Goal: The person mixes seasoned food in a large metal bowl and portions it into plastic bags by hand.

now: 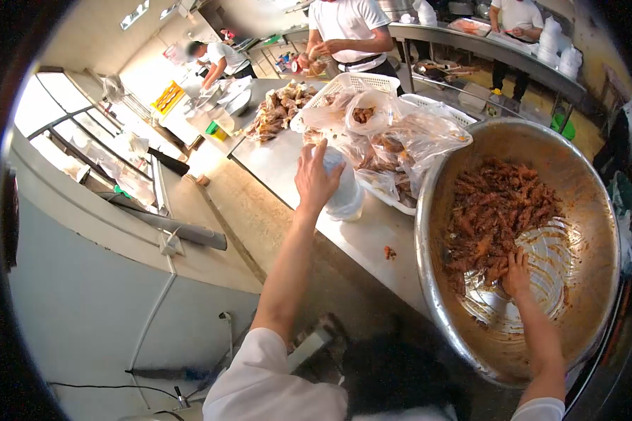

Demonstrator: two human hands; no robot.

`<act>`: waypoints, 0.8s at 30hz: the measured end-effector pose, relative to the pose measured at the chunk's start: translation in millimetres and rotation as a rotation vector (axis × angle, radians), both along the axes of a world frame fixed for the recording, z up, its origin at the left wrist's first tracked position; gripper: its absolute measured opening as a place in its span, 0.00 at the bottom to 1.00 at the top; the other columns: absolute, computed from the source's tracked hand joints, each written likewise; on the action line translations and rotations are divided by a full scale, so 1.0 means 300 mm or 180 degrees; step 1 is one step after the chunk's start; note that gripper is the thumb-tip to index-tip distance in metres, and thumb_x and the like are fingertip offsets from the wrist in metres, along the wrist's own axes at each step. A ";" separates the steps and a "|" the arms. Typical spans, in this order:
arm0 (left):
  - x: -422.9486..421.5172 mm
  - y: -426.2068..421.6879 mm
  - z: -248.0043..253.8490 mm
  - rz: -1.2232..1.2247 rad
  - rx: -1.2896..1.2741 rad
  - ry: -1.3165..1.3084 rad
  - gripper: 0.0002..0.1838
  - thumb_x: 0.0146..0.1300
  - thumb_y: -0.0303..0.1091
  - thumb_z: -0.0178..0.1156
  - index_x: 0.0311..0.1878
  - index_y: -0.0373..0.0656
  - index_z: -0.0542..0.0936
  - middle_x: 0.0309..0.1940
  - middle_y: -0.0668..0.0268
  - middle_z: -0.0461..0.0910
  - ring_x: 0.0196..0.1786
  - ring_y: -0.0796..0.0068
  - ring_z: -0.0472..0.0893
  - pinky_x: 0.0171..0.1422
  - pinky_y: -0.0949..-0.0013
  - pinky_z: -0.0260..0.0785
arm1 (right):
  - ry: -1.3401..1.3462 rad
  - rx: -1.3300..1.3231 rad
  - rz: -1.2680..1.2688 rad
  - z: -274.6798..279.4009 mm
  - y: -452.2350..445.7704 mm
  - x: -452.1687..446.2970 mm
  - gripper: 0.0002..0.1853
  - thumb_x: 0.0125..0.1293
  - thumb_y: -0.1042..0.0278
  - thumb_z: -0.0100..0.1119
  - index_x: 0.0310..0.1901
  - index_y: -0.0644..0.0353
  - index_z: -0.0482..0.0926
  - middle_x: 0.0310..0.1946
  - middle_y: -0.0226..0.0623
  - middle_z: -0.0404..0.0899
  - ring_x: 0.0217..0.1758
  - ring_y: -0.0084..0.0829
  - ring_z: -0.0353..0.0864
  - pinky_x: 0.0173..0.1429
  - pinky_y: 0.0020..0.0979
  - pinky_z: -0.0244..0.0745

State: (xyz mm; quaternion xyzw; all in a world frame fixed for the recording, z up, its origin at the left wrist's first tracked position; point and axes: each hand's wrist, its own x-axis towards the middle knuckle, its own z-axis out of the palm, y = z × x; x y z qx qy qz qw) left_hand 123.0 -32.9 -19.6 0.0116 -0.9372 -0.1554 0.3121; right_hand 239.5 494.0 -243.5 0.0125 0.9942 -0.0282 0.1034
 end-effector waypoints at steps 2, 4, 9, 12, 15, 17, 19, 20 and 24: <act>-0.013 -0.017 -0.016 -0.0079 0.0030 0.0194 0.27 0.53 0.41 0.68 0.57 0.48 0.77 0.54 0.57 0.73 0.52 0.52 0.75 0.51 0.55 0.72 | 0.0161 0.0081 0.0105 -0.033 0.009 0.010 0.39 0.55 0.74 0.59 0.69 0.62 0.56 0.74 0.53 0.42 0.75 0.57 0.47 0.72 0.50 0.57; -0.009 -0.021 -0.034 -0.0142 0.0034 0.0346 0.23 0.53 0.40 0.68 0.54 0.48 0.79 0.51 0.58 0.74 0.49 0.52 0.76 0.50 0.56 0.72 | 0.0303 -0.0041 0.0216 -0.034 0.017 0.025 0.39 0.54 0.77 0.57 0.70 0.63 0.54 0.74 0.54 0.41 0.75 0.59 0.46 0.72 0.48 0.57; -0.051 -0.049 -0.024 -0.0443 0.0155 0.0715 0.10 0.58 0.35 0.63 0.42 0.45 0.81 0.40 0.58 0.78 0.42 0.55 0.78 0.43 0.55 0.71 | 0.0040 -0.0299 0.0084 0.051 -0.036 0.065 0.37 0.57 0.76 0.55 0.68 0.67 0.54 0.72 0.59 0.45 0.73 0.60 0.50 0.72 0.46 0.57; -0.076 -0.075 0.063 -0.0444 0.0227 0.1286 0.06 0.62 0.33 0.61 0.36 0.41 0.80 0.26 0.57 0.77 0.30 0.54 0.77 0.35 0.58 0.68 | 0.0406 -0.1036 -0.0087 0.090 -0.029 0.155 0.36 0.58 0.73 0.57 0.67 0.68 0.54 0.68 0.62 0.50 0.69 0.60 0.55 0.69 0.46 0.60; -0.011 -0.077 0.280 -0.0437 0.1044 0.1856 0.14 0.69 0.34 0.54 0.29 0.38 0.68 0.17 0.55 0.66 0.21 0.57 0.66 0.27 0.61 0.58 | 0.0275 -0.0696 0.0921 0.162 -0.066 0.257 0.34 0.56 0.68 0.61 0.63 0.69 0.59 0.59 0.64 0.61 0.58 0.61 0.67 0.61 0.49 0.66; 0.129 -0.033 0.453 -0.0634 0.1558 0.1514 0.13 0.69 0.34 0.53 0.30 0.38 0.70 0.18 0.56 0.68 0.20 0.61 0.67 0.27 0.58 0.58 | -0.0603 -0.1060 0.0344 0.166 -0.079 0.295 0.29 0.54 0.67 0.63 0.55 0.68 0.65 0.48 0.63 0.69 0.47 0.61 0.73 0.53 0.51 0.70; 0.166 -0.045 0.466 -0.1049 0.1868 0.1212 0.16 0.70 0.39 0.53 0.30 0.37 0.71 0.19 0.58 0.67 0.24 0.71 0.65 0.29 0.62 0.59 | -0.0243 -0.0763 0.0920 -0.024 0.022 0.285 0.26 0.53 0.68 0.62 0.53 0.67 0.67 0.44 0.61 0.72 0.44 0.59 0.74 0.48 0.51 0.71; 0.185 -0.055 0.434 -0.1176 0.2123 0.0636 0.16 0.70 0.40 0.53 0.31 0.36 0.73 0.21 0.57 0.70 0.26 0.72 0.67 0.30 0.63 0.61 | -0.0101 -0.0592 0.1136 -0.111 0.076 0.321 0.24 0.53 0.68 0.62 0.51 0.66 0.68 0.42 0.60 0.73 0.43 0.59 0.75 0.46 0.51 0.71; 0.228 0.122 0.013 -0.0434 0.3260 -0.1046 0.17 0.69 0.40 0.52 0.43 0.34 0.80 0.26 0.65 0.78 0.33 0.72 0.77 0.36 0.65 0.68 | -0.1572 -0.0278 0.1631 -0.201 0.011 0.245 0.19 0.54 0.57 0.63 0.42 0.61 0.78 0.35 0.50 0.79 0.39 0.50 0.79 0.42 0.46 0.75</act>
